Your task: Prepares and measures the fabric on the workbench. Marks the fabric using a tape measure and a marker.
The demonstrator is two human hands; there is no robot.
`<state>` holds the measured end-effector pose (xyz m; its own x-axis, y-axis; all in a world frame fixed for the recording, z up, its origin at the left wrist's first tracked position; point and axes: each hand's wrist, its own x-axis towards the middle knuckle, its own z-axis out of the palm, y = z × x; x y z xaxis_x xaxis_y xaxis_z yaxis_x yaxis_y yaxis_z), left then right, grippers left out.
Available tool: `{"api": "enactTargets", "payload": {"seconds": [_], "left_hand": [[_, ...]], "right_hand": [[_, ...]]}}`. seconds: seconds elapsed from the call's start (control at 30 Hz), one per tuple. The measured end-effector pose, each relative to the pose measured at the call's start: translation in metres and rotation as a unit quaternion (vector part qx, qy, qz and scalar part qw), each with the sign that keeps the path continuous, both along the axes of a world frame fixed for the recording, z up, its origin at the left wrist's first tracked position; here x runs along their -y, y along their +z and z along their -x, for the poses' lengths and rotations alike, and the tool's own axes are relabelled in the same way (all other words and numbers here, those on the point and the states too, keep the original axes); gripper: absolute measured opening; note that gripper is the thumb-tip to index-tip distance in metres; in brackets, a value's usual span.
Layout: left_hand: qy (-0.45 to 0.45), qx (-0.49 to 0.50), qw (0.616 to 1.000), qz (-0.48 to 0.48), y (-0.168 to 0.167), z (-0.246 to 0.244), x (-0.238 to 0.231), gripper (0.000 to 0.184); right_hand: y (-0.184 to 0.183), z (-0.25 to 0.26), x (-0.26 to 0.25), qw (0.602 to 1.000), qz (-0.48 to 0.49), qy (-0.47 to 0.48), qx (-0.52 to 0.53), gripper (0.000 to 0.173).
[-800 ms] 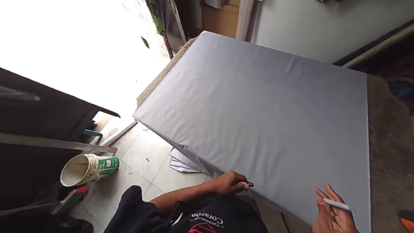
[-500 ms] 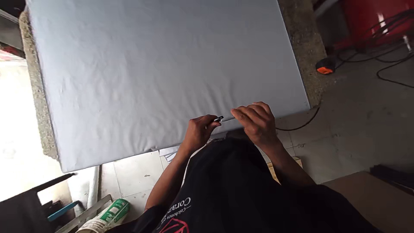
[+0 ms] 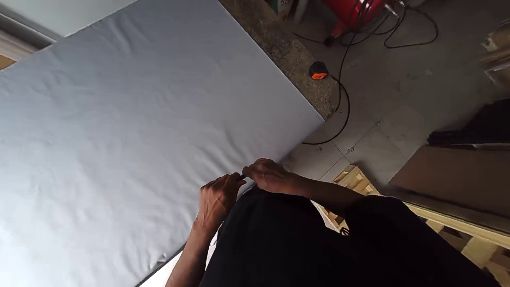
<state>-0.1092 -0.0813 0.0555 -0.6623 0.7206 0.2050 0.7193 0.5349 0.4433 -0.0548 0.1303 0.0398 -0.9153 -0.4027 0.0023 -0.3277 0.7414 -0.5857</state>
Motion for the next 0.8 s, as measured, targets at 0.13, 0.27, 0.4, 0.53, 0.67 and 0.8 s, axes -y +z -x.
{"api": "enactTargets", "payload": {"seconds": [0.13,0.27,0.4,0.53,0.67,0.8], "left_hand": [[0.042,0.151,0.987,-0.048,-0.001,0.009,-0.039,0.082],[0.08,0.222,0.971,-0.036,-0.019,0.006,-0.057,0.076],[0.091,0.257,0.961,0.051,-0.029,-0.013,-0.075,0.094],[0.115,0.268,0.956,0.032,-0.027,-0.025,-0.095,0.101],[0.147,0.264,0.952,-0.053,-0.029,-0.032,-0.106,0.097],[0.156,0.292,0.928,-0.169,-0.039,-0.032,-0.108,0.096]], "right_hand": [[-0.024,0.031,-0.068,0.981,0.114,-0.126,0.093,0.021],[-0.062,0.079,-0.219,0.873,0.079,-0.481,-0.025,0.02],[-0.108,0.127,-0.366,0.778,-0.095,-0.62,0.036,0.089],[-0.13,0.174,-0.423,0.762,-0.171,-0.609,0.139,0.112],[-0.118,0.179,-0.427,0.778,-0.125,-0.593,0.163,0.087],[-0.058,0.138,-0.335,0.916,-0.05,-0.349,0.19,0.084]]}}
